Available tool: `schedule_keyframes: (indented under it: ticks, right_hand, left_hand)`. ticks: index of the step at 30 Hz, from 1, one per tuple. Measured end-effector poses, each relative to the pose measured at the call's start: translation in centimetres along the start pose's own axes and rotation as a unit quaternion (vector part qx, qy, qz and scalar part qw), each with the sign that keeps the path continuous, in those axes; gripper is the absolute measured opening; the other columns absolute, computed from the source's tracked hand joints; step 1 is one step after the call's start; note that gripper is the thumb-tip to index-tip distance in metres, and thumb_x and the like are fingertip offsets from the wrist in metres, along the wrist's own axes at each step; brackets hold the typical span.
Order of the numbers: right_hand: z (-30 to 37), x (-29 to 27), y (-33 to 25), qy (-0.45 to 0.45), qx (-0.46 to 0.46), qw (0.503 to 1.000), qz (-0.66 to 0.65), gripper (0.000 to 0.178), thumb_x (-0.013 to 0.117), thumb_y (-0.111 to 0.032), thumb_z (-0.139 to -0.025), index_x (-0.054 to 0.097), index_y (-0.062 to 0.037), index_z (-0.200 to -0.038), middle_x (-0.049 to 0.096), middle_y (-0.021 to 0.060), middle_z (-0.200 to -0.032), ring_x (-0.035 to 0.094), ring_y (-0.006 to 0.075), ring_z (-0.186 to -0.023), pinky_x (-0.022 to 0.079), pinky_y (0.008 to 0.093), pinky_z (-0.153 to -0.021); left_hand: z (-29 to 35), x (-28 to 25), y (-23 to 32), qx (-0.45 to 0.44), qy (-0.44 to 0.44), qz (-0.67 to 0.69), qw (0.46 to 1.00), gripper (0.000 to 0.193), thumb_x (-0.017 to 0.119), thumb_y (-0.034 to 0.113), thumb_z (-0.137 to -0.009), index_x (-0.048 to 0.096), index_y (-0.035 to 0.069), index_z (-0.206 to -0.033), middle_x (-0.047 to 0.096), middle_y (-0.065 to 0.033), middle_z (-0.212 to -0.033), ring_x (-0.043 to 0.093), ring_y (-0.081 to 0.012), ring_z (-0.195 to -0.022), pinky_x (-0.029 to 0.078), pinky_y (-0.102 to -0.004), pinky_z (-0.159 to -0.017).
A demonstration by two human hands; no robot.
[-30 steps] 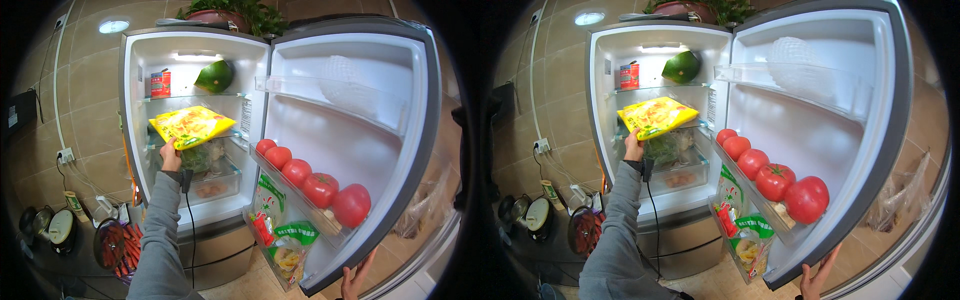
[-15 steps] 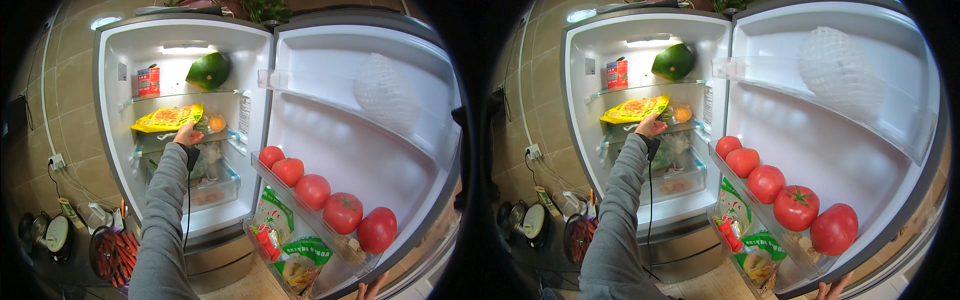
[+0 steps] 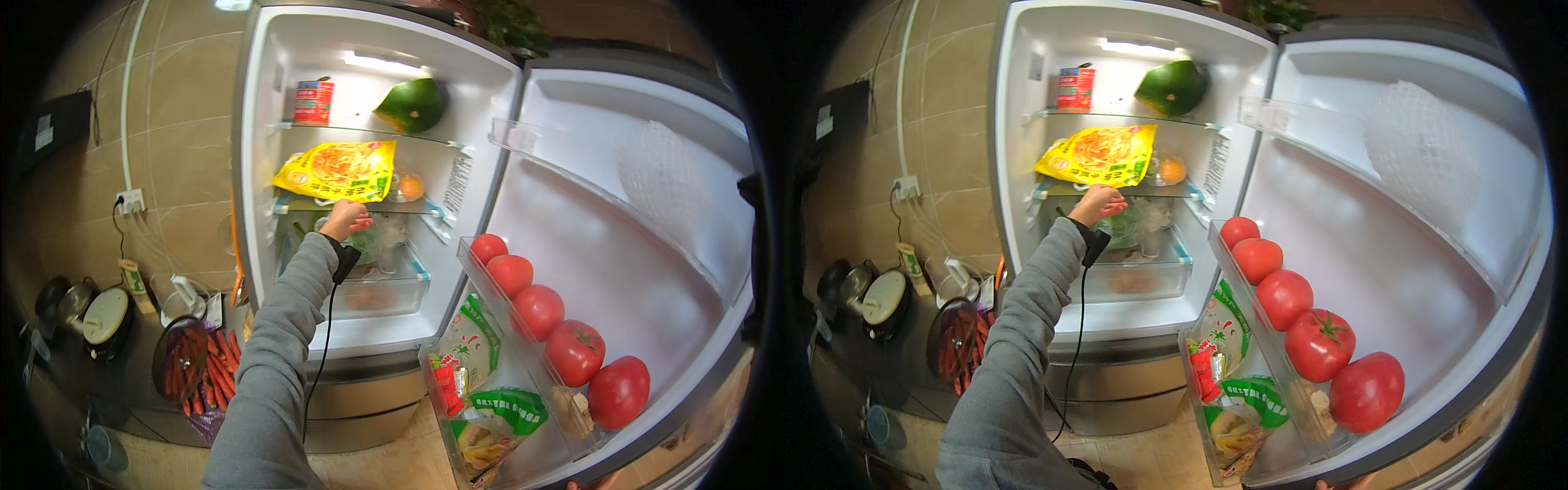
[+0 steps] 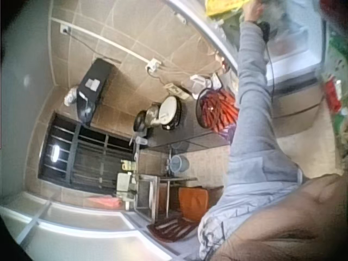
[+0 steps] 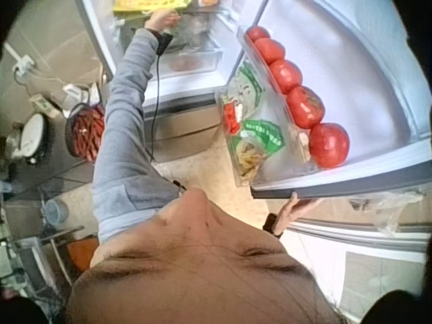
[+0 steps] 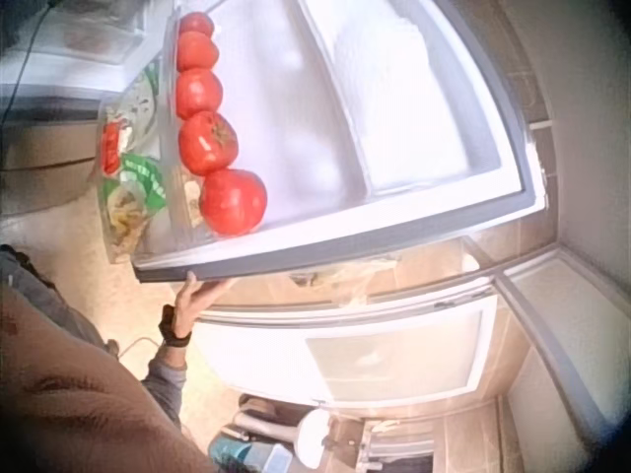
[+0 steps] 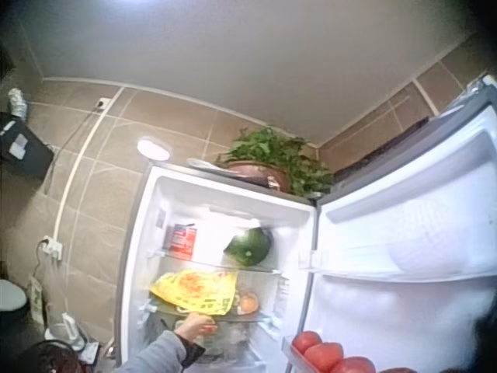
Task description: The person peels a potato with a peeler over a blue colander, then places the peeled potato into a metal bowl in the sink. They collect the peels into a plastic bag, wipe the chair seat, and rinse the potatoes under running water before placing the bowl on the counter.
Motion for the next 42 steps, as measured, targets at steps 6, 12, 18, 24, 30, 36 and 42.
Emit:
schedule_keyframes:
  ticks: [6, 12, 18, 24, 30, 36, 42]
  right_hand:
    - [1.6, 1.0, -3.0, -0.012, 0.011, 1.0, 0.007, 0.111, 0.073, -0.048, -0.088, 0.003, 0.002, -0.157, 0.015, 0.0276, -0.161, 0.022, 0.0392, -0.148, 0.019, 0.0489, -0.12]
    - [6.6, 3.2, -3.6, 0.016, -0.054, 0.998, 0.037, 0.117, 0.077, -0.052, -0.082, 0.006, 0.0062, -0.155, 0.022, 0.0314, -0.155, 0.031, 0.0415, -0.141, 0.028, 0.0516, -0.116]
    - [11.5, 10.1, -6.3, -0.003, -0.197, 0.974, 0.112, 0.12, 0.087, -0.048, -0.072, 0.015, 0.0066, -0.151, 0.029, 0.0284, -0.144, 0.037, 0.0436, -0.131, 0.035, 0.0571, -0.108]
    - [15.6, 20.5, -17.8, 0.054, -0.228, 0.971, 0.042, 0.095, 0.085, -0.047, -0.077, 0.037, 0.0061, -0.139, 0.044, 0.0204, -0.128, 0.052, 0.0331, -0.105, 0.047, 0.0445, -0.085]
    - [20.2, 31.2, -28.7, 0.013, -0.235, 0.972, -0.017, 0.052, 0.07, -0.03, -0.094, 0.049, 0.0036, -0.127, 0.05, 0.0199, -0.123, 0.053, 0.0324, -0.107, 0.046, 0.0429, -0.093]
    - [31.5, 42.5, -37.6, -0.303, -0.181, 0.917, -0.186, 0.024, 0.058, -0.006, -0.095, 0.058, 0.0033, -0.117, 0.059, 0.0179, -0.112, 0.058, 0.0312, -0.101, 0.044, 0.0395, -0.096]
    - [42.5, 48.4, -43.1, -0.577, -0.232, 0.721, -0.304, 0.019, 0.06, -0.003, -0.093, 0.064, 0.0014, -0.11, 0.063, 0.0176, -0.105, 0.062, 0.0328, -0.096, 0.05, 0.0402, -0.087]
  left_hand:
    - [6.3, -1.5, -0.4, 0.037, -0.017, -0.018, 0.999, 0.034, 0.063, 0.003, -0.086, 0.061, -0.006, -0.12, 0.067, -0.0124, -0.099, 0.068, -0.0184, -0.088, 0.056, -0.027, -0.075]
    - [17.8, -5.2, -0.5, 0.028, -0.167, 0.104, 0.98, 0.033, 0.06, 0.021, -0.1, 0.064, -0.004, -0.122, 0.071, -0.0119, -0.111, 0.069, -0.0159, -0.098, 0.057, -0.024, -0.083]
    - [32.1, -14.7, 2.9, -0.073, -0.353, 0.398, 0.844, 0.086, 0.032, 0.062, -0.101, 0.028, -0.009, -0.151, 0.032, -0.0251, -0.157, 0.035, -0.0366, -0.145, 0.037, -0.0479, -0.115]
    - [45.3, -31.3, -1.3, 0.009, -0.123, 0.074, 0.99, 0.051, 0.057, 0.033, -0.102, 0.049, 0.004, -0.143, 0.059, -0.0114, -0.137, 0.055, -0.0192, -0.128, 0.048, -0.0358, -0.101]
    - [60.8, -47.1, -13.1, -0.033, 0.205, -0.118, 0.971, 0.027, 0.056, -0.001, -0.094, 0.064, 0.002, -0.12, 0.072, -0.0044, -0.097, 0.066, -0.0094, -0.091, 0.052, -0.0253, -0.08]
    - [76.0, -54.6, -17.9, -0.187, 0.436, -0.097, 0.875, 0.028, 0.065, 0.008, -0.093, 0.067, 0.003, -0.12, 0.072, -0.0043, -0.091, 0.065, -0.009, -0.084, 0.051, -0.0245, -0.072]
    - [84.9, -59.2, -16.6, -0.103, 0.583, -0.038, 0.805, 0.031, 0.062, -0.004, -0.084, 0.069, 0.004, -0.113, 0.071, -0.0058, -0.082, 0.066, -0.0129, -0.08, 0.052, -0.0281, -0.074]
Point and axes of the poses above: each hand's wrist, its own z-axis away from the middle knuckle, its own x-axis out of the palm, y = z × x, the point moved 1 cm from there along -z, towards the middle knuckle
